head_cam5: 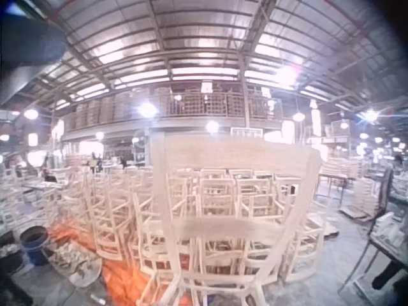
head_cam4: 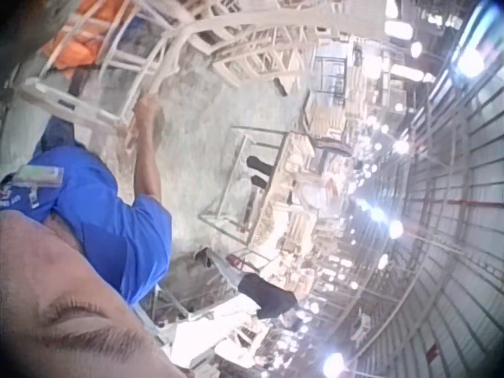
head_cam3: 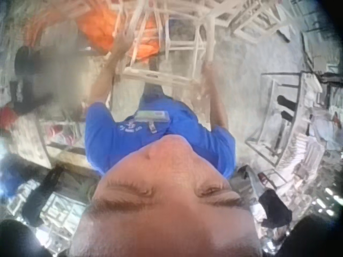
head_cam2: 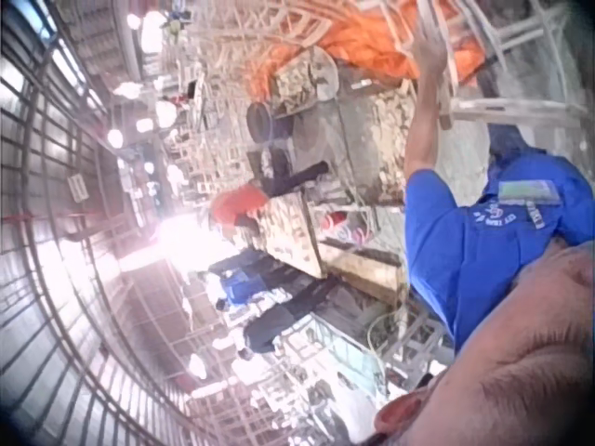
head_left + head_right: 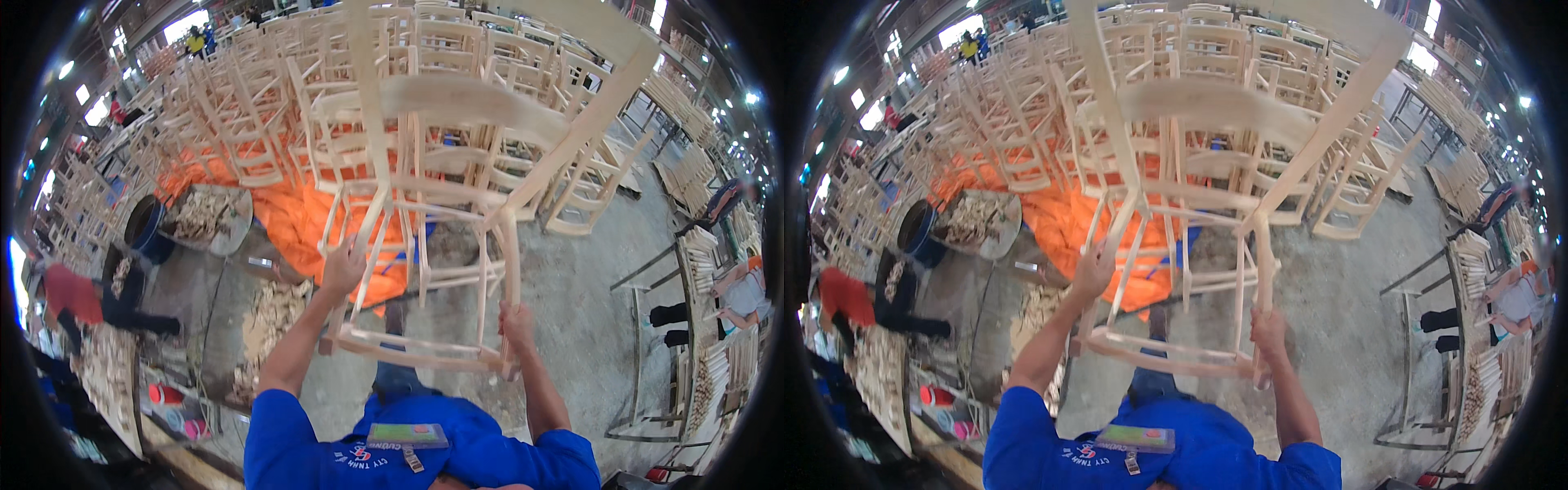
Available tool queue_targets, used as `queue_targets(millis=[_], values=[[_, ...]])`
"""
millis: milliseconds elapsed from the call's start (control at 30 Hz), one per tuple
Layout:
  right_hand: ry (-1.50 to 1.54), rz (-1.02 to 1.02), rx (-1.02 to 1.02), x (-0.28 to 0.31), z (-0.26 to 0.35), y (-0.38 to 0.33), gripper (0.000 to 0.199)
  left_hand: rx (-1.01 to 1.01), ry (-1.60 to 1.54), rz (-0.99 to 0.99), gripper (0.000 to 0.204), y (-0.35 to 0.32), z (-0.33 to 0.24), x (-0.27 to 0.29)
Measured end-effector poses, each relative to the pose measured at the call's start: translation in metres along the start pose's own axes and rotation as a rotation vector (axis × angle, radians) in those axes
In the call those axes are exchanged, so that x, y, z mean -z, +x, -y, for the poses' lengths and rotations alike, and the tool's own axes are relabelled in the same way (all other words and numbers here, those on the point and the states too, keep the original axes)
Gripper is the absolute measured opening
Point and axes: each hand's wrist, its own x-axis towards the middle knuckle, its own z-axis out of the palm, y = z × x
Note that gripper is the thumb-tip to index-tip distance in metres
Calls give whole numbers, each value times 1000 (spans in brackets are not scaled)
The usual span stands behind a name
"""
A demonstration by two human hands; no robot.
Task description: The person assembles wooden chair frames on a workbench in a factory. They position chair parts, use a pneumatic nail gun to fasten joints, and move completed frames to a nearby stack. Other workers are visible in the background.
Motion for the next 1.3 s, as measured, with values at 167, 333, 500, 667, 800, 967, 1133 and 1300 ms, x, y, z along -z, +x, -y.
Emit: queue_targets(millis=[167,333,500,667,800,967,1133,1300], values=[[-71,-23,-137,-97,-13,138,24,10,125,68,53,132,110,-34],[-125,22,-195,-170,-10,228,23,164,195,185,52,220,179,-52],[-169,13,-216,-216,-21,300,23,117,195,214,52,289,232,-75],[-306,-44,-156,-242,-45,344,25,195,159,304,53,335,267,-94],[-406,-82,-167,-244,-66,352,26,194,145,344,55,347,282,-108],[-529,-125,-132,-262,-55,350,33,112,225,397,54,350,301,-105],[-671,-181,-223,-263,-38,346,63,316,176,446,55,349,290,-103],[-714,-121,-339,-256,-27,304,79,350,227,432,64,311,269,-82]])
